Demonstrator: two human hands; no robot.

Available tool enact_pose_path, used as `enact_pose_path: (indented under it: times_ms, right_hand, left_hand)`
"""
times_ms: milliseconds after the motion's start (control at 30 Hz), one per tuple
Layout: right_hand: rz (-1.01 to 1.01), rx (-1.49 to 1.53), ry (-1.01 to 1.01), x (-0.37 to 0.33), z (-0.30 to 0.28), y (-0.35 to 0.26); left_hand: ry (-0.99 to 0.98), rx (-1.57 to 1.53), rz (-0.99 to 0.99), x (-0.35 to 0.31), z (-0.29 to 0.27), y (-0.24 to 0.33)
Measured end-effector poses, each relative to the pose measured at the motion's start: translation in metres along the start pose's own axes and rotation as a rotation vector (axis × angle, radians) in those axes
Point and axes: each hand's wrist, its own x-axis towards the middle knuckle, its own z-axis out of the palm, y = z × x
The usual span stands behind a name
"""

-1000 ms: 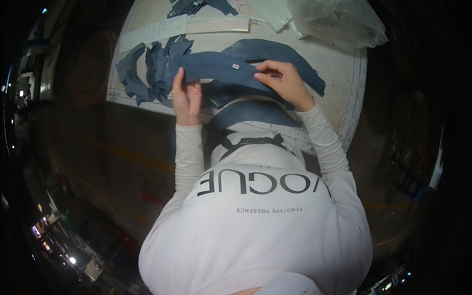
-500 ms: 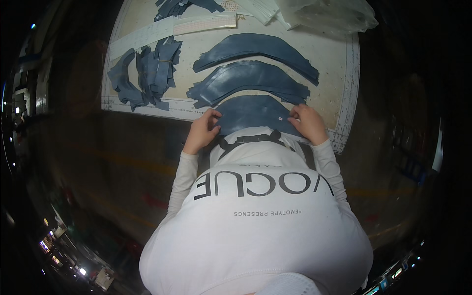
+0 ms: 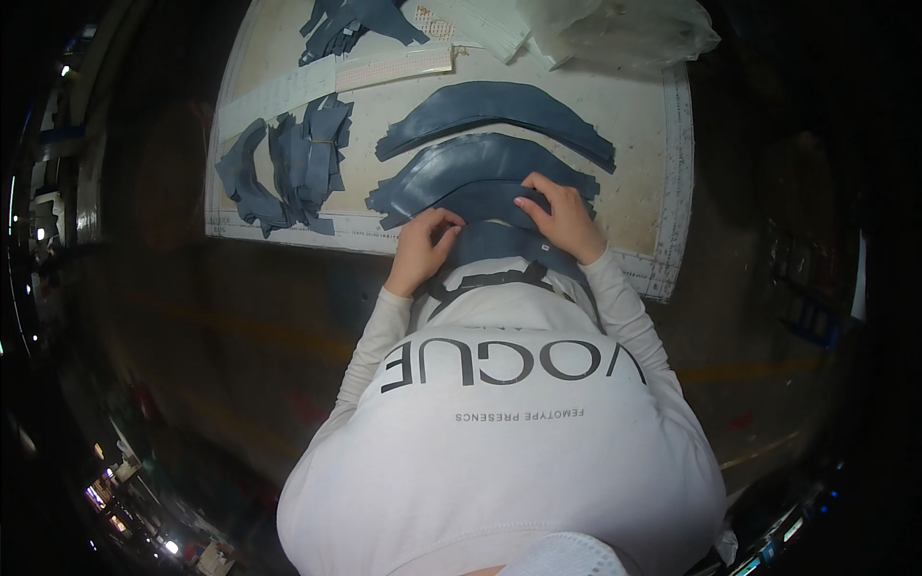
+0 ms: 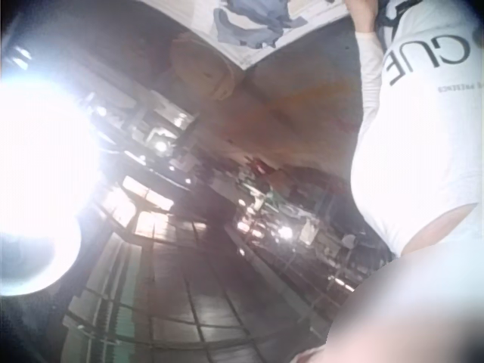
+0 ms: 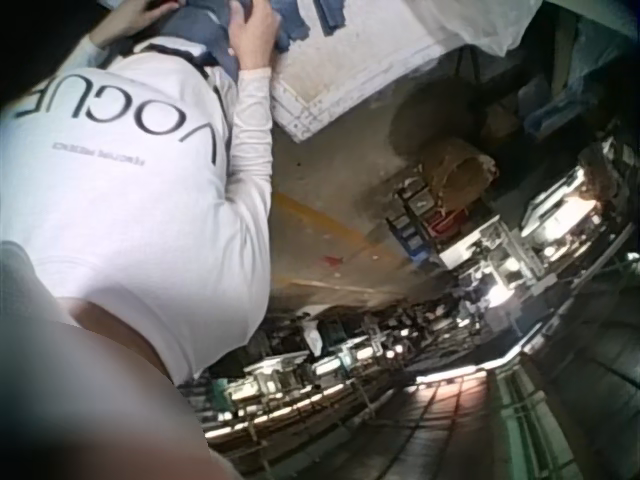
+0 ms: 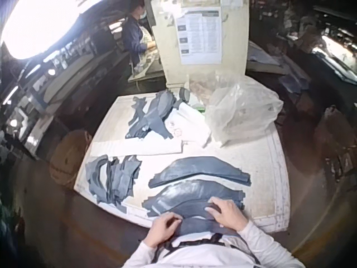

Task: The person repeatedly picks up curved blue fabric pieces from a table, aligns them, and stacks them into a growing pile. The person handles the pieces one at a time, occasionally adjusting their position before placing them down.

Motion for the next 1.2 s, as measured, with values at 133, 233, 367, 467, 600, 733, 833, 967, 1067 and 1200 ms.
enact_pose_path:
  times_ms: [133,233,367,467,600,733,833,967,1067,1200]
  right_hand:
    - [0.063,0.395,-0.123,0.036,-0.053,-0.033]
    - [0.086,0.646,-0.245,0.057,-0.07,-0.06]
    - [0.012,0.808,-0.203,0.073,-0.062,-0.083]
    - [-0.038,0.749,-0.064,0.07,-0.06,-0.085]
    - [-0.094,0.589,0.147,0.066,-0.054,-0.07]
    - [-0.069,0.294,0.317,0.063,-0.049,-0.055]
    - [-0.098,0.154,0.43,0.062,-0.045,-0.053]
    - [-0.128,0.135,0.476,0.063,-0.041,-0.054]
    - [-0.131,0.112,0.477,0.064,-0.037,-0.053]
    - [-0.116,0.152,0.45,0.07,-0.027,-0.051]
  left_hand:
    - [0.171,0.137,0.098,0.023,-0.003,0.019]
    - [0.025,-0.076,0.117,0.039,-0.014,0.044]
    - [-0.672,-0.873,0.156,0.043,0.005,0.087]
    - [-0.312,-1.47,0.018,0.058,0.02,0.103]
    - [-0.04,-1.635,-0.114,0.079,0.01,0.098]
    - [-0.019,-1.461,-0.219,0.08,-0.001,0.093]
    - [0.025,-1.428,-0.227,0.078,-0.001,0.093]
    - [0.05,-1.411,-0.223,0.077,-0.002,0.088]
    - [0.054,-1.415,-0.215,0.077,-0.003,0.081]
    - [0.053,-1.53,-0.227,0.078,-0.004,0.072]
